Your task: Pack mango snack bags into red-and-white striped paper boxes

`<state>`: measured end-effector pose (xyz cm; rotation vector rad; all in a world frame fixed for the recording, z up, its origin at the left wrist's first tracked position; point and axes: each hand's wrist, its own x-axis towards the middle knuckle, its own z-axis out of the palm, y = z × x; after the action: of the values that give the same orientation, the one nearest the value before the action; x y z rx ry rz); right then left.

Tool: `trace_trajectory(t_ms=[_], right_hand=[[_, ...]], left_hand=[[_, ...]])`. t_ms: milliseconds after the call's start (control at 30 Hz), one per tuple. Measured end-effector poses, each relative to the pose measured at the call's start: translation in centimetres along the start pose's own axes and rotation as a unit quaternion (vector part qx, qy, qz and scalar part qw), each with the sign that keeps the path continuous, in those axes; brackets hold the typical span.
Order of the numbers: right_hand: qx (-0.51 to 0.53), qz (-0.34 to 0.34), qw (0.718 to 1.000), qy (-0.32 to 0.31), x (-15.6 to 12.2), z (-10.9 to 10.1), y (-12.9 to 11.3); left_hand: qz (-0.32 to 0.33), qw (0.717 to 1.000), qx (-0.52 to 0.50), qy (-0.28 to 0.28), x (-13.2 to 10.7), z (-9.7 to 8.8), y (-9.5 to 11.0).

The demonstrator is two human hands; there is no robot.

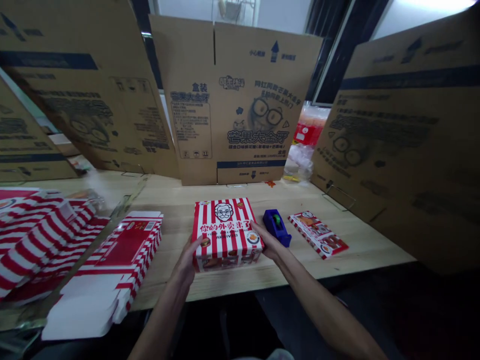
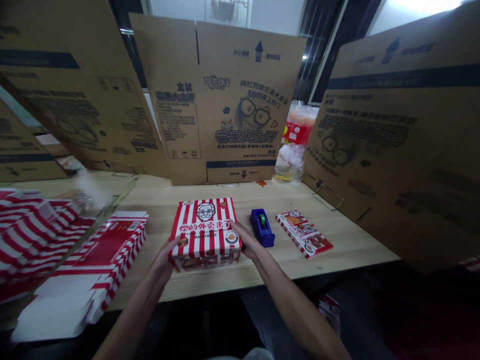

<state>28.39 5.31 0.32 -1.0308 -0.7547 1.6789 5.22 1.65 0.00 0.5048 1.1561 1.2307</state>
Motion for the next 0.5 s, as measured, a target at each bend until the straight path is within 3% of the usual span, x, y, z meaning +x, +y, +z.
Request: trace_trajectory(t_ms=[133, 233, 367, 500], right_hand=[[0.051, 0.015, 0.997, 0.049, -8.5, -1.6, 3.2], [0.086, -0.01, 0.991, 0.099, -13.6, -1.5, 6.0], [0.093, -0.046, 0.99, 0.094, -15.4, -0.1, 7.3], [0.083, -0.06, 0.989, 0.107, -17.1, -0.8, 7.2]], left_hand=[[-0.045, 0.998, 0.006, -0.031, -5.3, -1.9, -1.4], [-0.073, 0.995, 0.043, -0.051, -7.2, -3.3, -2.9], [-0.084, 0.988, 0.103, -0.074, -7.1, -4.4, -3.7], [-0.059, 0.973, 0.182, -0.127, -6.9, -3.5, -3.3]])
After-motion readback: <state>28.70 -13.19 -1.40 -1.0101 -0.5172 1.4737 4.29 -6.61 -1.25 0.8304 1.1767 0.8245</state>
